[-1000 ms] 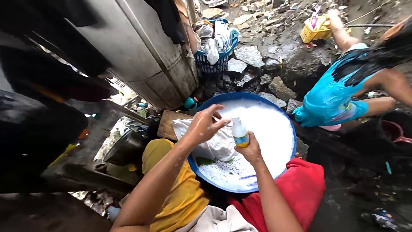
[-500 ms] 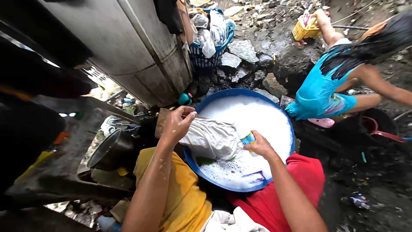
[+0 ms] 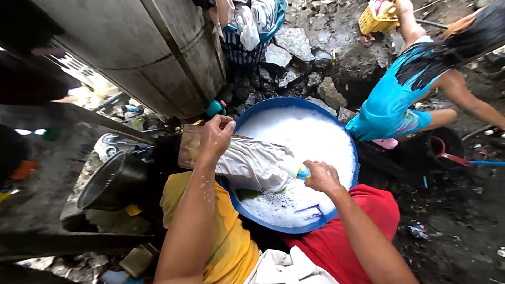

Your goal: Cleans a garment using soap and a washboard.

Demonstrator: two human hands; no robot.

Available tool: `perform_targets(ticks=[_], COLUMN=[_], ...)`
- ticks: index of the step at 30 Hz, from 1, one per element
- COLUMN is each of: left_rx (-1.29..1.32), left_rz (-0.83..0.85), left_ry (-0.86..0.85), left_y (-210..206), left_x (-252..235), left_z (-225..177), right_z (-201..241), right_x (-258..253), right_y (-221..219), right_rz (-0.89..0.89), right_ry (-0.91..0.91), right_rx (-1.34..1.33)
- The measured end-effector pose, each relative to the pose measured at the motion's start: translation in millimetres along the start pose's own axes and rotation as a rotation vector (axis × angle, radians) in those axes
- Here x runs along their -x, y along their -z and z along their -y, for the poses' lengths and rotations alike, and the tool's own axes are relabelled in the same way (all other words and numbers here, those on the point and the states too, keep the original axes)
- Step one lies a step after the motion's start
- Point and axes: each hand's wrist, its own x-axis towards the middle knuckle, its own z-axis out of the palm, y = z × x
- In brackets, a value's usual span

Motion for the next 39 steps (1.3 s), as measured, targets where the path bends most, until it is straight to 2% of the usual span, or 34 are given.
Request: perform_targets(ticks=[6,20,29,39], left_rx=[0.007,-0.032,-0.038,-0.033], left_rz=[-0.003,-0.016,-0.026,-0.021], left_ry=[-0.013,-0.003,-0.007,-0.009], left_y=[1.6,8.5,8.6,5.9], left_x=[4.4,7.8,8.2,4.8], left_z=[0.0,8.7,8.9,13.1], right_z=[5.5,14.0,17.1,26.4], right_x=[3.3,5.1,5.8,-10.5], right_y=[4.3,4.9,6.6,10.8], right_rz=[-0.01,-0.047,-0.015,-0.052], right_ry=[-0.018,0.021,0.025,-0.001], right_rx=[0.068,0.043,0.103,0.096])
